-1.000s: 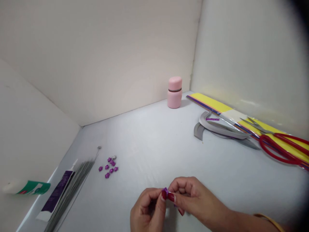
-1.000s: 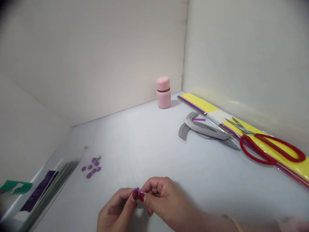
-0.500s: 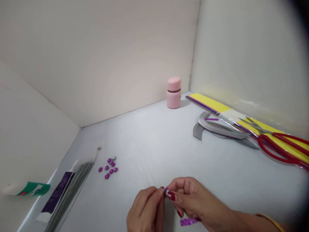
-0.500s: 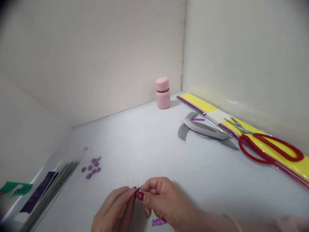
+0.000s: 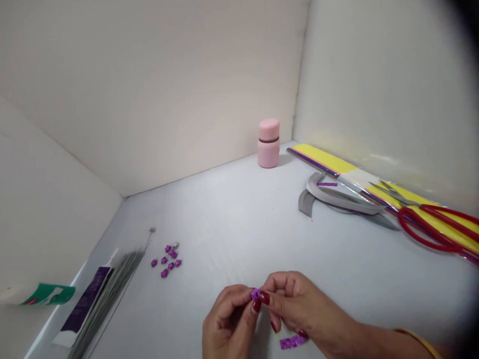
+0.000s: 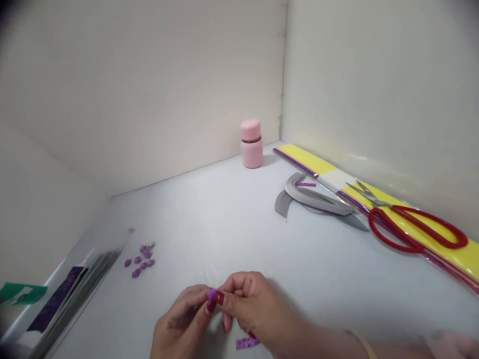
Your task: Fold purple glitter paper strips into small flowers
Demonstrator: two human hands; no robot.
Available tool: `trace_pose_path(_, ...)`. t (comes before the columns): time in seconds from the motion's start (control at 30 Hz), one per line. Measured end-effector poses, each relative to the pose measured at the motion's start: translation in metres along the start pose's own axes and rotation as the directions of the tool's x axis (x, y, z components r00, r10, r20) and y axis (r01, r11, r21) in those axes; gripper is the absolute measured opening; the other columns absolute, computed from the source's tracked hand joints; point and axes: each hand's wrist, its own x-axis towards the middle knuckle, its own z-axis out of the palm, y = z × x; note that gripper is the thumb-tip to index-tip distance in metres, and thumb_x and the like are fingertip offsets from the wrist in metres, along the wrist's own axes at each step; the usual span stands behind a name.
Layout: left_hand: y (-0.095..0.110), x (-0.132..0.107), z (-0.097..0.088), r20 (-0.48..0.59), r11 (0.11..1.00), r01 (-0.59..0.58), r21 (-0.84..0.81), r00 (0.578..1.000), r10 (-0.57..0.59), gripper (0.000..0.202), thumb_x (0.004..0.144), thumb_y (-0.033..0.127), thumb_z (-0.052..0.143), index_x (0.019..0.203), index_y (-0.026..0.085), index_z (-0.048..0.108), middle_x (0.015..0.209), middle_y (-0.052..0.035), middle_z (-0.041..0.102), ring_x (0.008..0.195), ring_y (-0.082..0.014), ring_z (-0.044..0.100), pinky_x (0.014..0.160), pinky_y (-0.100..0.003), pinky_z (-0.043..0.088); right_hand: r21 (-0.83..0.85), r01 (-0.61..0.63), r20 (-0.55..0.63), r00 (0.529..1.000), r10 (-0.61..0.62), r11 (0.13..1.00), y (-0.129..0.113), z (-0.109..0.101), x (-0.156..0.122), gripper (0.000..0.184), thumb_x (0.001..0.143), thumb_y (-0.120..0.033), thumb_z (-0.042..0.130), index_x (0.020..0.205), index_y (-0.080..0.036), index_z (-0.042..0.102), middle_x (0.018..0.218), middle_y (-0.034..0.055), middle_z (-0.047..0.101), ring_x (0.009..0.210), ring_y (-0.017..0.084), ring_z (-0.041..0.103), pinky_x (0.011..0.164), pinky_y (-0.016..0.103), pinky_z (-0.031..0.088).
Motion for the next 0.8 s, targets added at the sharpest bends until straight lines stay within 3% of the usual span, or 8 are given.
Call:
trace_pose_path(0.13,0.002,0.001,0.001,0.006,0.978,0.177,-0.105,0.984,-0.178,0.012,0.065,0.034,0.074,0.066,0.022,0.073,0.068,-0.0030,0.066,0.066,-0.0134,0.060,0.060,-0.020,0.046,-0.097,0.043,-0.042,0.998,-0.048,0.994,-0.001,0.001,-0.001,0.032,0.070,-0.044,0.067,0.063,-0.015,0.055,0.049,-0.0052,0.051,0.043,0.004,0.034,0.040,0.016,0.021)
trace_pose_path(0.27,0.007,0.003,0.002,0.006,0.937,0.325,-0.126,0.945,-0.327,0.021,0.059,0.041,0.077,0.061,0.021,0.073,0.062,-0.0007,0.063,0.060,-0.0106,0.054,0.057,-0.018,0.042,-0.125,0.072,0.001,0.997,-0.072,0.990,-0.001,0.000,-0.001,0.031,0.074,-0.045,0.063,0.067,-0.015,0.059,0.052,-0.0050,0.052,0.045,0.005,0.035,0.042,0.017,0.024)
trace_pose_path(0.53,0.011,0.004,0.000,0.026,0.897,0.405,-0.178,0.913,-0.407,0.024,0.059,0.043,0.076,0.063,0.020,0.074,0.061,-0.0001,0.062,0.055,-0.0089,0.051,0.055,-0.018,0.041,-0.129,0.152,0.058,0.988,-0.146,0.980,0.002,-0.003,-0.001,0.028,0.076,-0.042,0.063,0.070,-0.014,0.062,0.054,-0.0048,0.052,0.050,0.006,0.043,0.047,0.016,0.030)
trace_pose_path(0.6,0.005,0.005,-0.002,0.083,0.836,0.483,-0.259,0.874,-0.479,0.025,0.056,0.042,0.078,0.070,0.022,0.075,0.066,-0.0009,0.066,0.055,-0.0094,0.055,0.056,-0.020,0.042,-0.103,0.117,0.060,0.992,-0.111,0.988,0.002,-0.003,-0.001,0.029,0.076,-0.042,0.063,0.070,-0.014,0.060,0.053,-0.0050,0.052,0.047,0.005,0.040,0.043,0.015,0.028)
trace_pose_path(0.67,-0.003,0.006,-0.005,0.211,0.770,0.550,-0.324,0.835,-0.508,0.026,0.058,0.041,0.078,0.073,0.021,0.074,0.066,-0.0018,0.067,0.052,-0.0097,0.057,0.055,-0.022,0.042,-0.070,0.073,0.079,0.995,-0.068,0.995,0.003,-0.003,-0.001,0.030,0.075,-0.043,0.063,0.069,-0.014,0.057,0.050,-0.0055,0.051,0.043,0.004,0.036,0.039,0.014,0.025)
trace_pose_path(0.8,-0.010,0.008,-0.011,0.437,0.654,0.612,-0.444,0.786,-0.438,0.020,0.062,0.034,0.077,0.072,0.018,0.072,0.064,-0.0027,0.068,0.052,-0.0108,0.059,0.054,-0.022,0.041,-0.035,0.002,0.142,0.990,0.003,0.999,0.002,-0.002,-0.001,0.032,0.073,-0.044,0.065,0.068,-0.016,0.052,0.046,-0.0070,0.050,0.035,0.002,0.031,0.036,0.014,0.022)
